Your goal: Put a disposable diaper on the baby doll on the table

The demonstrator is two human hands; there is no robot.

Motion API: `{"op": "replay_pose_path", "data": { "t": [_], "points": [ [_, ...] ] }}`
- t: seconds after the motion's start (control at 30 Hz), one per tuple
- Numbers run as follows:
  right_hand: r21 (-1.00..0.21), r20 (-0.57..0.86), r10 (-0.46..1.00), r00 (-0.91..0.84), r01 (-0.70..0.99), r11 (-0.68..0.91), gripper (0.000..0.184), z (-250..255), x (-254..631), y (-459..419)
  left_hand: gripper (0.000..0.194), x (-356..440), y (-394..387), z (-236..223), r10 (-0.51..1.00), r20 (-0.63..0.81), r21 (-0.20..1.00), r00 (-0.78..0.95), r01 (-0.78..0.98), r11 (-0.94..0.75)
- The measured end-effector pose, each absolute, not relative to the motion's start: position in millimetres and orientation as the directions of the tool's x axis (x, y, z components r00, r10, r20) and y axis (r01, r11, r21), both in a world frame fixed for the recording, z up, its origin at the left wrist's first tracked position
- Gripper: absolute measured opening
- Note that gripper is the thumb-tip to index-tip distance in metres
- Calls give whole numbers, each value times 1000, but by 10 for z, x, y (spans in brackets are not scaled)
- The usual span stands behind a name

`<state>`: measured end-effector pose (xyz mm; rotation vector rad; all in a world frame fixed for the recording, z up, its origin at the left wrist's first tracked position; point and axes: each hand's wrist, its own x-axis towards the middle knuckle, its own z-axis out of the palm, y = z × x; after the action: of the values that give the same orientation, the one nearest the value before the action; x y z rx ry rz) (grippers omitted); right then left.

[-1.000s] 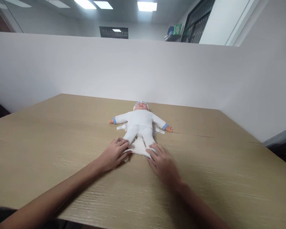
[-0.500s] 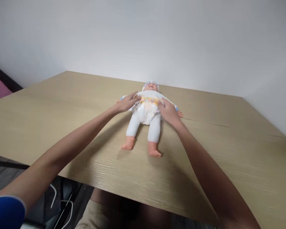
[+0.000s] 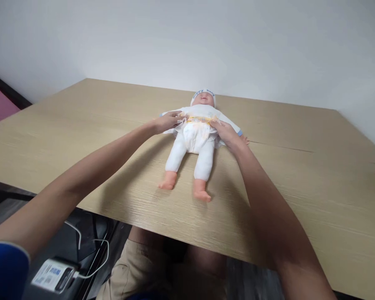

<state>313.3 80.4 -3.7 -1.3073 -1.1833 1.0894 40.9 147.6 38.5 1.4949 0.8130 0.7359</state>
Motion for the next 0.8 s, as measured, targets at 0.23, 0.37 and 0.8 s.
{"op": "replay_pose_path", "data": {
  "t": [0.23,0.37,0.8],
  "points": [
    [-995,40,994,106,98,29,49,-19,3140,624,26,329,1431,368,811,-28,997,584,77,-21],
    [-999,1,999,33,49,0,53,10,3098,474,25,277,1352,347,796,-60,996,603,86,10],
    [-828,249,873,419,559,-32,31,-170,3429,50,25,197,1124,610,901,94,862,424,419,-287]
  ]
}}
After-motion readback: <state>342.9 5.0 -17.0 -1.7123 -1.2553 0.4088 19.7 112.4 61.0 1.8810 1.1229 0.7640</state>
